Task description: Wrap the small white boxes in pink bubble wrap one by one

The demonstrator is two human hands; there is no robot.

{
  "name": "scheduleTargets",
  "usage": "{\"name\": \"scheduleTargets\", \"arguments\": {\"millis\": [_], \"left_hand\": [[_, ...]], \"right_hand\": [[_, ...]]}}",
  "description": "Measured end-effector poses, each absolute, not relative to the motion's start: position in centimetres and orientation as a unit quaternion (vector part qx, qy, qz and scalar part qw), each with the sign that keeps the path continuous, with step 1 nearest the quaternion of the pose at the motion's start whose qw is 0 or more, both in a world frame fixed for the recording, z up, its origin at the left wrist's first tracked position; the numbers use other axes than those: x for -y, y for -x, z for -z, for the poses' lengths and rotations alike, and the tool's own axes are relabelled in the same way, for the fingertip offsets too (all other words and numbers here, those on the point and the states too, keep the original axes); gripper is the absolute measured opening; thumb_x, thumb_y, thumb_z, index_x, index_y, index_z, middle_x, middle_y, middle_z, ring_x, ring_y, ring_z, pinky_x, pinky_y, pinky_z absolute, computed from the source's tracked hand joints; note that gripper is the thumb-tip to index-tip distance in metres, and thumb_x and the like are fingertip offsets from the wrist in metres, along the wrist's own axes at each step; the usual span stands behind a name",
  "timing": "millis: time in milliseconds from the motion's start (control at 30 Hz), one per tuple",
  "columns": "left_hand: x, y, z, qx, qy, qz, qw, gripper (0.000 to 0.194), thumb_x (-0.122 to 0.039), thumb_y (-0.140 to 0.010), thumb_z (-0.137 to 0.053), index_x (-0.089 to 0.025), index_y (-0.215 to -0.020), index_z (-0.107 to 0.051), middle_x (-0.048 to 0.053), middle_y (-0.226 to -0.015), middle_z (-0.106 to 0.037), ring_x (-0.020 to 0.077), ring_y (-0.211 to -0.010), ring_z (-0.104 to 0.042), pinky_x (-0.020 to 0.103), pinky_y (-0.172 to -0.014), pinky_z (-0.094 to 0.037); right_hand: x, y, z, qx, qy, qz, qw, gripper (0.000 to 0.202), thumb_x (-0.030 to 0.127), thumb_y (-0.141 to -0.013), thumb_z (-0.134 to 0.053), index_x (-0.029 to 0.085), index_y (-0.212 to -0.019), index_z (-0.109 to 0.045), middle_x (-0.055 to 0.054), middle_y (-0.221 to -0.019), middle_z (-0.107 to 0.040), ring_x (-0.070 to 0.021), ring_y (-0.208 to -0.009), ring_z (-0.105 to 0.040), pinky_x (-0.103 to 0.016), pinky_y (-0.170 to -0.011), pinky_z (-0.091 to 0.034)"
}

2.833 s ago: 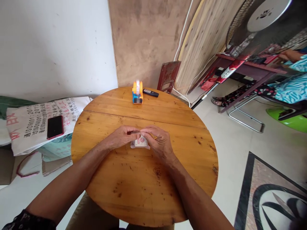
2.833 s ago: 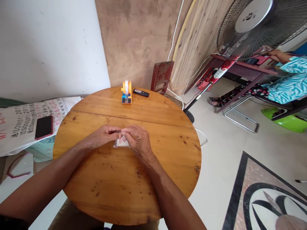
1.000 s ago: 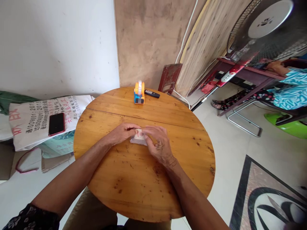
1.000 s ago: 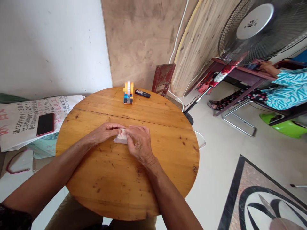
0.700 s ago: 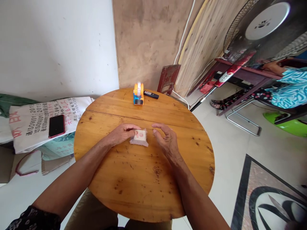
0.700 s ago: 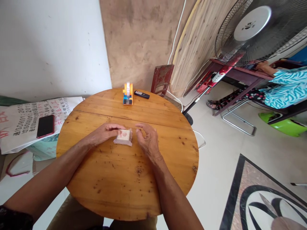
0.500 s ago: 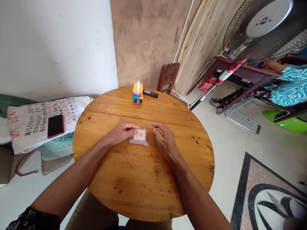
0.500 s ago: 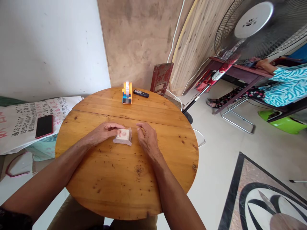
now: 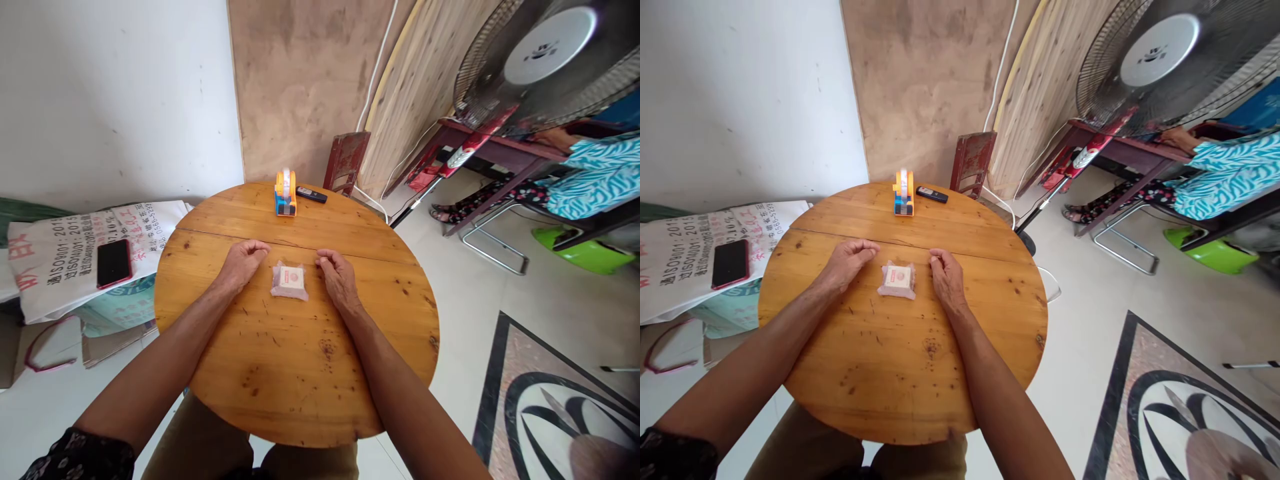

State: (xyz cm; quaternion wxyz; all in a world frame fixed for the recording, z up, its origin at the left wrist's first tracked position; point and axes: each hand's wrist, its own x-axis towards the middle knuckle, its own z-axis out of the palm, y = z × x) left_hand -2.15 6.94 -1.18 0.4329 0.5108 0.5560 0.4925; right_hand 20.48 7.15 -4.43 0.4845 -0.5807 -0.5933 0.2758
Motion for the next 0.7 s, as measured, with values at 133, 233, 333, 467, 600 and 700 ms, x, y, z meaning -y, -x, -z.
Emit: {"name": "scheduleTargets", "arguments": {"millis": [133,233,333,467,600,700], "left_hand": [[-7.3,2.2,1.4,-0.559,-0.507,-0.503,0.421,0.018,-0.028,-0.067,-0.059,-0.015,-0.072,-0.071,-0.002,-0.059,-0.061,0.0113,-0.054,-0.047,0.023,-0.055,-0.037],[-7.6,2.2,1.7,-0.569,-0.502,-0.508,0.409,0.017,-0.027,-0.068,-0.057,-0.015,-0.071,-0.07,-0.002,-0.057,-0.06,0.0106,-0.051,-0.046,0.022,-0.053,-0.037],[-8.0,2.2,2.0,-0.576,-0.502,-0.512,0.393,0.017,-0.026,-0.069,-0.055,-0.015,-0.071,-0.069,-0.003,-0.056,-0.058,0.0099,-0.048,-0.044,0.022,-0.051,-0.036],[-8.4,2.1,2.4,-0.585,-0.512,-0.512,0.367,0.019,-0.024,-0.07,-0.052,-0.015,-0.073,-0.069,-0.004,-0.052,-0.054,0.0096,-0.046,-0.041,0.021,-0.048,-0.033],[-8.6,2.2,2.8,-0.598,-0.529,-0.498,0.338,0.02,-0.022,-0.071,-0.052,-0.014,-0.075,-0.07,-0.004,-0.054,-0.055,0.01,-0.047,-0.042,0.021,-0.048,-0.033],[-9.0,2.4,3.3,-0.607,-0.546,-0.483,0.317,0.023,-0.023,-0.074,-0.051,-0.014,-0.081,-0.071,-0.001,-0.063,-0.062,0.0116,-0.054,-0.049,0.022,-0.052,-0.036]], "right_hand": [[-7.1,-20.4,4.3,0.581,0.584,-0.278,0.494,0.036,0.041,-0.079,-0.047,0.017,-0.099,-0.066,-0.006,-0.081,-0.07,-0.022,-0.075,-0.064,-0.036,-0.072,-0.052],[-7.0,-20.3,4.1,0.575,0.589,-0.276,0.497,0.037,0.041,-0.079,-0.048,0.017,-0.099,-0.066,-0.007,-0.079,-0.07,-0.0225,-0.074,-0.065,-0.036,-0.07,-0.052],[-7.1,-20.2,4.1,0.571,0.592,-0.275,0.498,0.036,0.04,-0.079,-0.047,0.017,-0.098,-0.066,-0.007,-0.077,-0.07,-0.0233,-0.073,-0.065,-0.037,-0.069,-0.052],[-7.2,-20.0,4.0,0.573,0.594,-0.268,0.498,0.032,0.038,-0.078,-0.047,0.017,-0.095,-0.066,-0.007,-0.075,-0.07,-0.0239,-0.074,-0.066,-0.036,-0.067,-0.052],[-7.2,-19.8,4.0,0.572,0.602,-0.261,0.493,0.03,0.035,-0.078,-0.047,0.017,-0.094,-0.065,-0.006,-0.074,-0.07,-0.0225,-0.072,-0.065,-0.036,-0.069,-0.052],[-7.3,-19.7,4.1,0.571,0.61,-0.256,0.487,0.029,0.032,-0.078,-0.047,0.018,-0.095,-0.065,-0.005,-0.076,-0.07,-0.0211,-0.071,-0.064,-0.036,-0.073,-0.052]]}}
